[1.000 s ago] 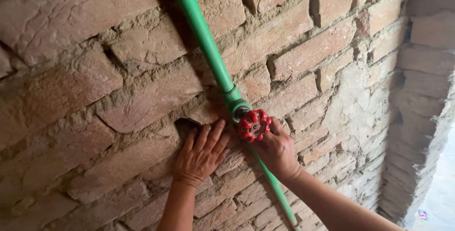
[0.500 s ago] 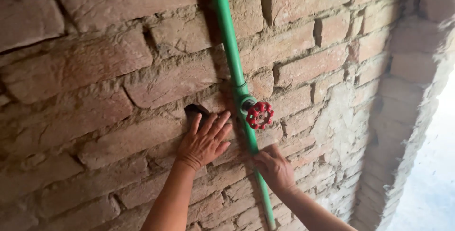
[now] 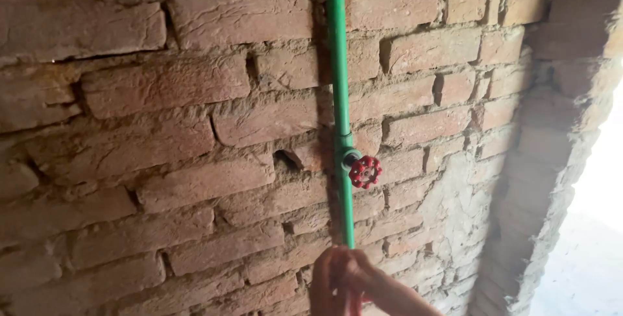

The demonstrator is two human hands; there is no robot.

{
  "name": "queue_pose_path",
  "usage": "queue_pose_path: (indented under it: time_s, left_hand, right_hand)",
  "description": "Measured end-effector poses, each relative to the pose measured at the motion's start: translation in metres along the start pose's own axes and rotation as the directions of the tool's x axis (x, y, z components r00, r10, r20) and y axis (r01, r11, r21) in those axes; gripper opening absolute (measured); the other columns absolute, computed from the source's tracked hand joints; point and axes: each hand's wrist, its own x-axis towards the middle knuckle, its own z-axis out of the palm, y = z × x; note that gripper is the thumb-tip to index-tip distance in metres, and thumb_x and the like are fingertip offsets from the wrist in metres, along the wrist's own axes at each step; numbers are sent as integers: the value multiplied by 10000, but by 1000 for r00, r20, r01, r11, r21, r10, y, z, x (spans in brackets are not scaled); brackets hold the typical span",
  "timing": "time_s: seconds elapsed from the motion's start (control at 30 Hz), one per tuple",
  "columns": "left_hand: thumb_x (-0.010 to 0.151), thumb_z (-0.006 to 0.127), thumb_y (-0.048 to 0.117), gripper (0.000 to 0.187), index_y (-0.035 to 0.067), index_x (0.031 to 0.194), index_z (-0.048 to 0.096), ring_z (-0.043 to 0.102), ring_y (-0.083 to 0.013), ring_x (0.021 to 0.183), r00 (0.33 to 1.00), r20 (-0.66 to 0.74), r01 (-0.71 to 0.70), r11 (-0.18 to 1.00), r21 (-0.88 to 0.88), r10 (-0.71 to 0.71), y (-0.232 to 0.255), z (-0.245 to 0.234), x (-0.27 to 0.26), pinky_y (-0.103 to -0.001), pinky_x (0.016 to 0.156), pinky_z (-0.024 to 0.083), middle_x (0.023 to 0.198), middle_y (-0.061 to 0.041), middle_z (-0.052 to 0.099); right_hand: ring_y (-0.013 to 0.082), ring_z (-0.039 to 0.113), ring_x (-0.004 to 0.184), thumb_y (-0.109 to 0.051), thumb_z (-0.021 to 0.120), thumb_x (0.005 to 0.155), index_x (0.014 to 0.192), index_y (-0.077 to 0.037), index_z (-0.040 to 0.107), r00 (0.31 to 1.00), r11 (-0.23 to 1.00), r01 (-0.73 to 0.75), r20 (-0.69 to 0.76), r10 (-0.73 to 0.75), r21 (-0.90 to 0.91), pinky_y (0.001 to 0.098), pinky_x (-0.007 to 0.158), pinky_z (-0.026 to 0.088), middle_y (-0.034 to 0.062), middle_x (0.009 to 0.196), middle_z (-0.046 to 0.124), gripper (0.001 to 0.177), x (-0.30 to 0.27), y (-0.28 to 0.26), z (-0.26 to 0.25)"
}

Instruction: Wrapping and tying a red cloth around a water pipe valve on a brick wall.

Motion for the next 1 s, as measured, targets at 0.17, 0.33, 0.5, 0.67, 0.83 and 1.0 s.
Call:
queue_pose_path:
  time_s: [0.17, 0.33, 0.5, 0.67, 0.83, 1.0]
  left_hand:
    - [985, 651, 135, 371, -10, 1304, 529, 745, -304, 969, 972, -187, 111, 979, -171, -143, -4, -6, -12, -438, 815, 610, 1075, -236, 752]
    - [1036, 610, 101, 237, 46, 1152, 410, 683, -417, 813, 781, -210, 456, 767, -452, -588, 114, 9, 21, -511, 652, 566, 1004, -350, 713]
    - [925, 705, 122, 157, 54, 1011, 593, 696, -186, 897, 923, -386, 126, 943, 310, 4, 71, -1, 45, -330, 777, 624, 1078, -123, 649]
    - [962, 666, 49, 155, 46, 1107, 610, 671, -218, 1094, 884, -305, -187, 866, 463, 354, 82, 18, 90, -353, 952, 581, 1199, -92, 663]
    - [972, 631, 47, 331, 67, 1300, 587, 609, -279, 1276, 891, -277, -218, 873, 436, 361, 81, 52, 113, -388, 1051, 554, 1375, -125, 564]
    - [957, 674, 129, 452, 111, 1397, 570, 583, -353, 1297, 883, -269, -161, 787, 596, 384, 68, 63, 106, -421, 1041, 514, 1434, -151, 547]
  right_hand:
    - [204, 757, 1002, -420, 663, 923, 1329, -290, 663, 955, 645, 22, -175, -240, -764, 372, 887, 601, 78, 1117, 785, 427, -44, -125, -12]
    - [268, 701, 1146, -350, 679, 958, 1300, -116, 652, 531, 315, 360, -85, -843, -878, 425, 1003, 564, 122, 1280, 711, 416, -20, -215, -48]
    - [389, 326, 1459, -462, 760, 876, 1530, -158, 467, 617, 218, 200, -50, -786, -955, 544, 1123, 335, 168, 1656, 205, 778, 42, -245, -53]
    - [368, 301, 1481, -443, 788, 777, 1522, -257, 459, 677, 117, -51, -120, -726, -992, 525, 1065, 409, 140, 1699, 13, 835, 48, -232, -33]
    - [267, 508, 1369, -337, 730, 828, 1465, -289, 525, 623, 288, -44, -252, -741, -957, 401, 755, 598, 5, 1701, 113, 671, 41, -228, -27]
    - [197, 750, 972, -269, 723, 812, 1166, -220, 774, 392, 273, 96, -216, -894, -957, 347, 642, 585, 11, 1592, 477, 361, 47, -212, -35]
